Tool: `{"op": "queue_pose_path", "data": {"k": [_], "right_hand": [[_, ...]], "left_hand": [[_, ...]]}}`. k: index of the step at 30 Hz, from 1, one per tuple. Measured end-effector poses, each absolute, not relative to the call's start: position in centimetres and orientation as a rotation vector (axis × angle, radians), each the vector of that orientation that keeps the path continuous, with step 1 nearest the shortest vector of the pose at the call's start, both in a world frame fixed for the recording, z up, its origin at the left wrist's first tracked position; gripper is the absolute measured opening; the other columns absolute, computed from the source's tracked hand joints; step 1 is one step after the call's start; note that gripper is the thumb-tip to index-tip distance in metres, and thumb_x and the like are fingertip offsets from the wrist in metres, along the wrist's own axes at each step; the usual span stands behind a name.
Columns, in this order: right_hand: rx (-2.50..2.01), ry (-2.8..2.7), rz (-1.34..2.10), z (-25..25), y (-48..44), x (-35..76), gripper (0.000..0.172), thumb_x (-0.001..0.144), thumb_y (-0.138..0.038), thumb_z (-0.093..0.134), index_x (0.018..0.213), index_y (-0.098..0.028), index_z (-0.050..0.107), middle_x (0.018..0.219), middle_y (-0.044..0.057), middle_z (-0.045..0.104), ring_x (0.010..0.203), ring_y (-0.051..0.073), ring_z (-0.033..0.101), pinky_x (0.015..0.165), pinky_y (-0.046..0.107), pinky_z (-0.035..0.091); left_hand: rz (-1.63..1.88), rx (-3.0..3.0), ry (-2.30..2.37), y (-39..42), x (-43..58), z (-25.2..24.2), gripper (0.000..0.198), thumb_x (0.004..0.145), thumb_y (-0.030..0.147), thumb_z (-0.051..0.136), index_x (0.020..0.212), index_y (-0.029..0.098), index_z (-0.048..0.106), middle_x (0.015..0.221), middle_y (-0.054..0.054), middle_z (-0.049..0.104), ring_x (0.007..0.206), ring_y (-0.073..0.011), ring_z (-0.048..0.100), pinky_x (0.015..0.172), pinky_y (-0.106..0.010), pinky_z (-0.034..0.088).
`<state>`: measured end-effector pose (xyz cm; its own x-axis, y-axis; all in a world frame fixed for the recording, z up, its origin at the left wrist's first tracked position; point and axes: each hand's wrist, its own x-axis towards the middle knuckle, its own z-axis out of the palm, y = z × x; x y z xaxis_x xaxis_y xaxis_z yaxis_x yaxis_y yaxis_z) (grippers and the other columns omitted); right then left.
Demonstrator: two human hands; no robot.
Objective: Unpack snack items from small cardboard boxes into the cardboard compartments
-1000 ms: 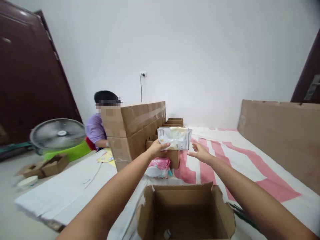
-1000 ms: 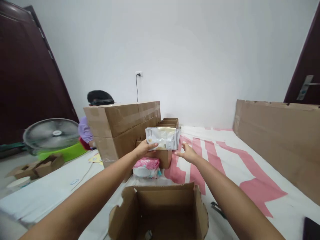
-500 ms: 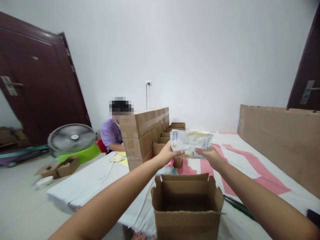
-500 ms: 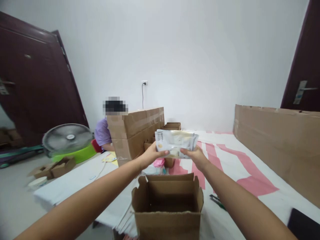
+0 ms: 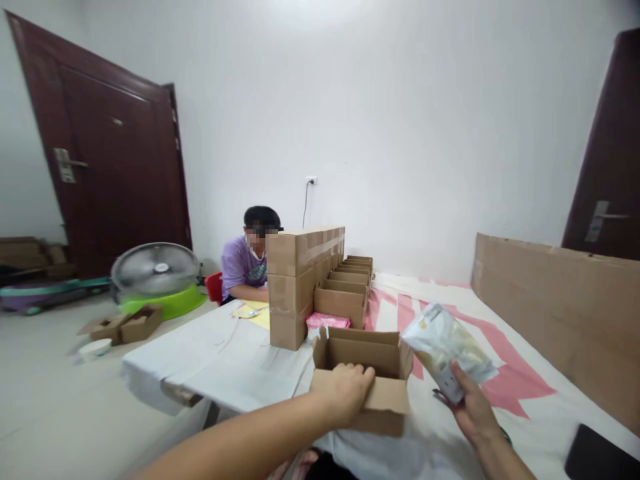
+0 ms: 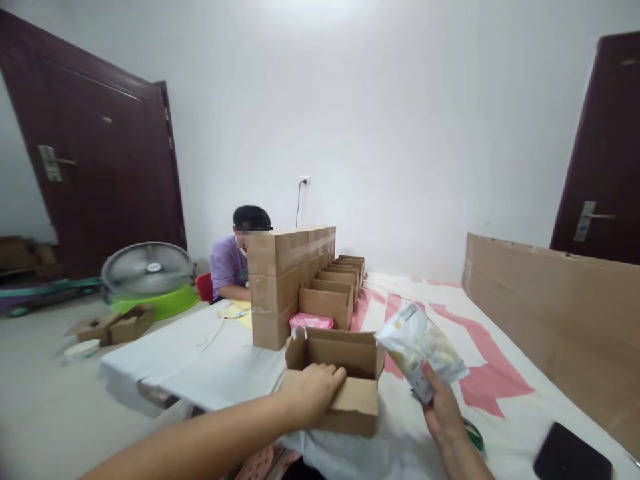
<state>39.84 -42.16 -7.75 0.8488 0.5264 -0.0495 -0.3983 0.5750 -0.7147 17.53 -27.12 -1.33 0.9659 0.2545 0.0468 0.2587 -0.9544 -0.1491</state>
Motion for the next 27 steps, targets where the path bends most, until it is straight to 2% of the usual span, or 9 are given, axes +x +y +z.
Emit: {"op": "queue_pose_path", "data": {"k": [6,10,14,17,19,21,25,27], "right_hand": [[-0.774,-0.066,0.615,-13.0,-39.9,36.4,0.063,0.049,-0.034,0.087,0.104,-0.024,0.06,0.082,-0.002,0.074,0.078,0.018,0.071,0.062,0.024,0.061],[-0.907,-0.167,0.648,-16.0,-38.6,34.1,0.064,0.053,-0.035,0.085,0.11,-0.018,0.06,0.093,0.004,0.074,0.094,0.026,0.068,0.078,0.034,0.059],[-1.081,-0.418,0.554,-17.7,-38.6,33.1,0.064,0.055,-0.038,0.084,0.11,-0.012,0.062,0.1,0.007,0.072,0.104,0.029,0.063,0.088,0.036,0.054],[-1.132,-0.462,0.552,-18.1,-38.7,33.2,0.059,0.059,-0.042,0.081,0.107,-0.011,0.065,0.102,0.009,0.072,0.102,0.03,0.064,0.089,0.037,0.052],[-1.145,-0.475,0.555,-18.1,-38.7,33.4,0.059,0.06,-0.043,0.08,0.108,-0.011,0.065,0.102,0.01,0.072,0.1,0.03,0.065,0.09,0.039,0.051],[-1.172,-0.481,0.54,-18.1,-38.7,33.3,0.06,0.061,-0.043,0.08,0.108,-0.01,0.064,0.1,0.01,0.072,0.1,0.03,0.065,0.091,0.04,0.05],[-1.192,-0.495,0.525,-17.6,-38.8,32.9,0.063,0.06,-0.044,0.08,0.109,-0.008,0.065,0.099,0.013,0.072,0.099,0.033,0.064,0.092,0.045,0.049],[-1.201,-0.51,0.534,-17.2,-38.9,32.6,0.063,0.06,-0.044,0.08,0.108,-0.007,0.065,0.098,0.013,0.072,0.097,0.034,0.065,0.092,0.047,0.048]], "left_hand": [[-0.154,-2.901,-0.578,-20.5,14.8,-1.9,0.034,0.073,0.017,0.054,0.107,0.018,0.052,0.098,-0.011,0.063,0.091,-0.0272,0.06,0.079,-0.04,0.043],[-0.218,-2.866,-0.66,-17.8,13.9,-2.3,0.047,0.075,0.017,0.053,0.121,0.022,0.05,0.107,-0.012,0.061,0.102,-0.029,0.055,0.091,-0.046,0.035],[-0.702,-2.721,-0.742,-18.0,13.5,-4.5,0.059,0.075,0.016,0.055,0.132,0.023,0.045,0.13,-0.013,0.051,0.121,-0.0302,0.044,0.103,-0.05,0.024],[-1.15,-2.544,-0.495,-20.0,12.7,-7.2,0.052,0.078,0.023,0.058,0.129,0.024,0.048,0.137,-0.011,0.046,0.133,-0.0312,0.032,0.109,-0.053,0.017],[-1.306,-2.461,-0.254,-21.4,12.0,-9.4,0.045,0.08,0.021,0.056,0.124,0.028,0.05,0.134,-0.008,0.049,0.134,-0.0296,0.031,0.109,-0.053,0.018],[-1.268,-2.491,-0.2,-22.2,11.4,-11.6,0.044,0.079,0.017,0.054,0.122,0.03,0.052,0.133,-0.007,0.048,0.133,-0.0283,0.032,0.109,-0.051,0.021],[-1.107,-2.599,-0.808,-21.1,11.8,-14.6,0.053,0.075,0.019,0.056,0.127,0.024,0.048,0.138,-0.012,0.041,0.129,-0.032,0.033,0.102,-0.05,0.03],[-1.014,-2.656,-1.102,-19.8,12.8,-14.9,0.055,0.076,0.024,0.057,0.129,0.02,0.046,0.135,-0.013,0.042,0.125,-0.0325,0.036,0.099,-0.047,0.033]]}}
